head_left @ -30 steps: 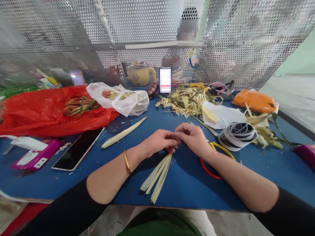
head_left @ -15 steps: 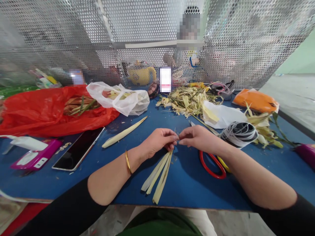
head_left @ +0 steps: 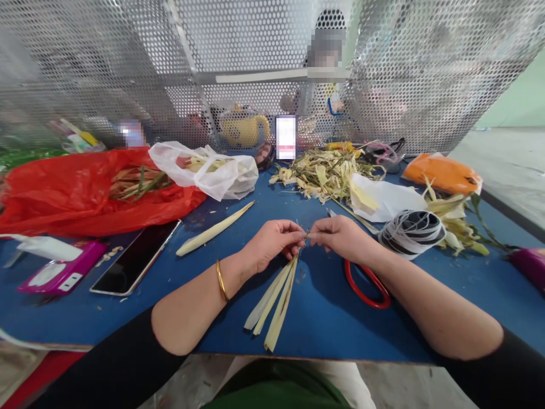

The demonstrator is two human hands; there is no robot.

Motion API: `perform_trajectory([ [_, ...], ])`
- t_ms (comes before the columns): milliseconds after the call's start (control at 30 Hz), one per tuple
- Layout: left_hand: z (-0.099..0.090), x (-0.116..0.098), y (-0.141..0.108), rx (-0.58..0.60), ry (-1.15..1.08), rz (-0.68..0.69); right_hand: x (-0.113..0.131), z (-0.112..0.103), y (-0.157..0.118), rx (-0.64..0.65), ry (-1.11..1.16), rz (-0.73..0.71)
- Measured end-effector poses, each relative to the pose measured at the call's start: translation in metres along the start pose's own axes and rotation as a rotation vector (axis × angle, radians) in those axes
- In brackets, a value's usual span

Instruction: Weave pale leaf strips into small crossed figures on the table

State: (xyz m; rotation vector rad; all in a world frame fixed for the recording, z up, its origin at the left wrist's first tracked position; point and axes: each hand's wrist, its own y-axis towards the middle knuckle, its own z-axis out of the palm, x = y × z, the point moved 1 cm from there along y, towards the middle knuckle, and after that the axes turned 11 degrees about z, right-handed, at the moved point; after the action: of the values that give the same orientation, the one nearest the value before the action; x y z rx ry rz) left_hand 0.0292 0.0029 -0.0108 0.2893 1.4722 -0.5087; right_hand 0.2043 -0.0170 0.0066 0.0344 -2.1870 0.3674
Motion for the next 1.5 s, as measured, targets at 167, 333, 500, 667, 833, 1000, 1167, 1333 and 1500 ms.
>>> perform_trajectory([
  [167, -0.001, 0.000, 0.000, 0.009, -0.009, -0.004, 0.000, -0.001, 0.002, -0.085, -0.020, 0.014],
  [333, -0.002, 0.000, 0.000, 0.022, -0.047, 0.003, 0.001, -0.001, 0.002, -0.041, 0.060, 0.006],
  [500, -0.002, 0.000, 0.000, 0.037, -0.044, -0.002, -0.003, 0.008, 0.004, -0.015, 0.061, -0.018],
  [667, -0.001, -0.003, 0.000, 0.024, -0.052, -0.008, -0.004, 0.012, 0.006, -0.024, 0.006, -0.001],
  [833, 0.000, -0.004, 0.000, -0.005, -0.045, -0.009, -0.001, 0.008, 0.004, -0.034, -0.013, 0.045],
  [1000, 0.000, -0.003, 0.001, -0.015, -0.039, -0.010, 0.001, 0.007, 0.004, -0.022, 0.030, 0.078],
  [1167, 0.000, -0.002, 0.000, -0.064, -0.029, 0.013, 0.001, 0.007, 0.002, 0.063, 0.088, 0.050],
  [1333, -0.002, -0.003, 0.000, -0.116, 0.033, 0.018, 0.003, 0.008, -0.001, 0.087, 0.033, -0.006],
  [1500, -0.005, -0.005, 0.000, -0.100, 0.120, 0.007, 0.005, 0.007, -0.002, 0.080, -0.045, -0.073],
])
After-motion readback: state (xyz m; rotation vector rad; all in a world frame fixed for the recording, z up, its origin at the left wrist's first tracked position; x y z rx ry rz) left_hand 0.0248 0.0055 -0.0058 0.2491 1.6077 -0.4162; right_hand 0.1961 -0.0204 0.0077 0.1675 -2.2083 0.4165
